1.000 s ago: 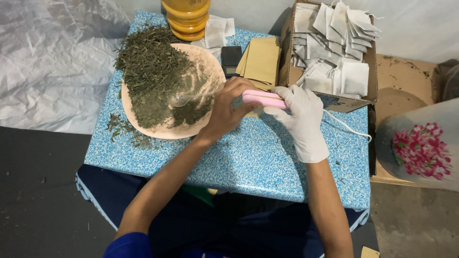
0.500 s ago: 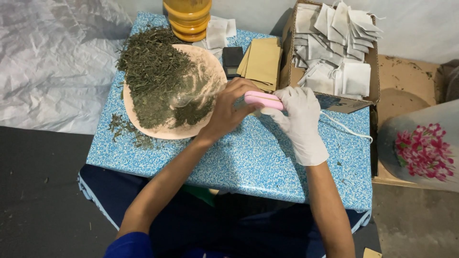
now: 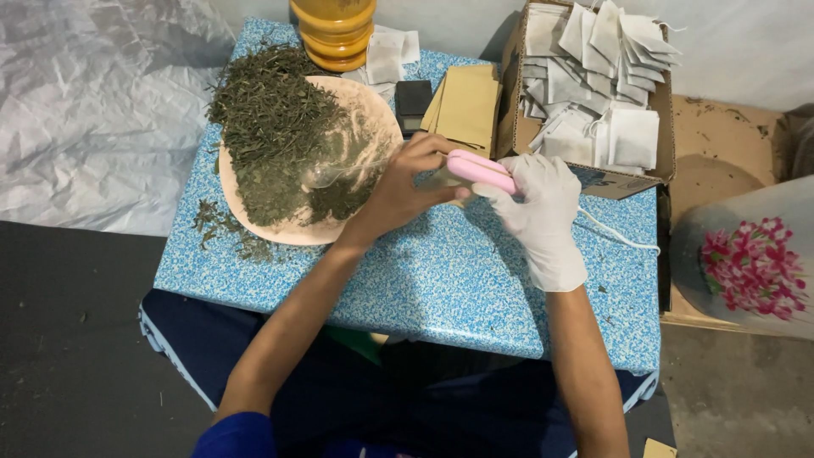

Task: Sealing small paper tea bags using a handheld heat sealer on a low table.

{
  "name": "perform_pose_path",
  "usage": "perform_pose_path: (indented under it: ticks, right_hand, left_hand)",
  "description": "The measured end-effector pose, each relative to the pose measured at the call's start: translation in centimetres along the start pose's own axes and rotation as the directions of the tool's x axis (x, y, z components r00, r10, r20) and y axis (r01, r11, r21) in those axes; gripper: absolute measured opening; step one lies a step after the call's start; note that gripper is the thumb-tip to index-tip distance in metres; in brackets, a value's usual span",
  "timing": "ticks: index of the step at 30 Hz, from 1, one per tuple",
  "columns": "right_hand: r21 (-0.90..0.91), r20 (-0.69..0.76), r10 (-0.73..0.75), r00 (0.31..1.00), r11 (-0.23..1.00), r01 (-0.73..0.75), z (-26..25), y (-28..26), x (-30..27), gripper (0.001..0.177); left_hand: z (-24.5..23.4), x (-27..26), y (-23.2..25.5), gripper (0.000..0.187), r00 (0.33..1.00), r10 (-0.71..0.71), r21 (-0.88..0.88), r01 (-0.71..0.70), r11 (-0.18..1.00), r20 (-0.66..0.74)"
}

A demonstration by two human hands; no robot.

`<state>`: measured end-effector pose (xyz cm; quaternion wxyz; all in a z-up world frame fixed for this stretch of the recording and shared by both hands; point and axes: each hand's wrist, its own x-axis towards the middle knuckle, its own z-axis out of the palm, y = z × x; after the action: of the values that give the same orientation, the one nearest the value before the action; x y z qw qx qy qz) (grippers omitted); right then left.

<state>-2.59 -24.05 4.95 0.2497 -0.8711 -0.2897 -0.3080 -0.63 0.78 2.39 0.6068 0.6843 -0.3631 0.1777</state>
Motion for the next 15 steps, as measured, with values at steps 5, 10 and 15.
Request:
perform_pose_path:
  ticks: [5, 10, 15]
  right_hand:
    - [0.083, 0.005, 0.046, 0.999, 0.996, -0.046, -0.5, -0.9, 0.6, 0.047]
    - [0.128, 0.01, 0.067, 0.998, 0.989, -0.068, -0.4, -1.1, 0.5, 0.048]
    - [0.15, 0.016, 0.08, 0.997, 0.985, -0.081, -0.8, -1.4, 0.8, 0.048]
  left_hand:
    - [0.0, 0.0, -0.4, 0.019, 0.999, 0.039, 0.039, -0.039, 0.998, 0.011]
    - [0.1, -0.2, -1.5, 0.019, 0.998, 0.065, 0.066, -0.064, 0.996, -0.013]
    - [0.0, -0.1, -1.6, 0.02, 0.994, 0.108, 0.136, -0.103, 0.985, -0.033]
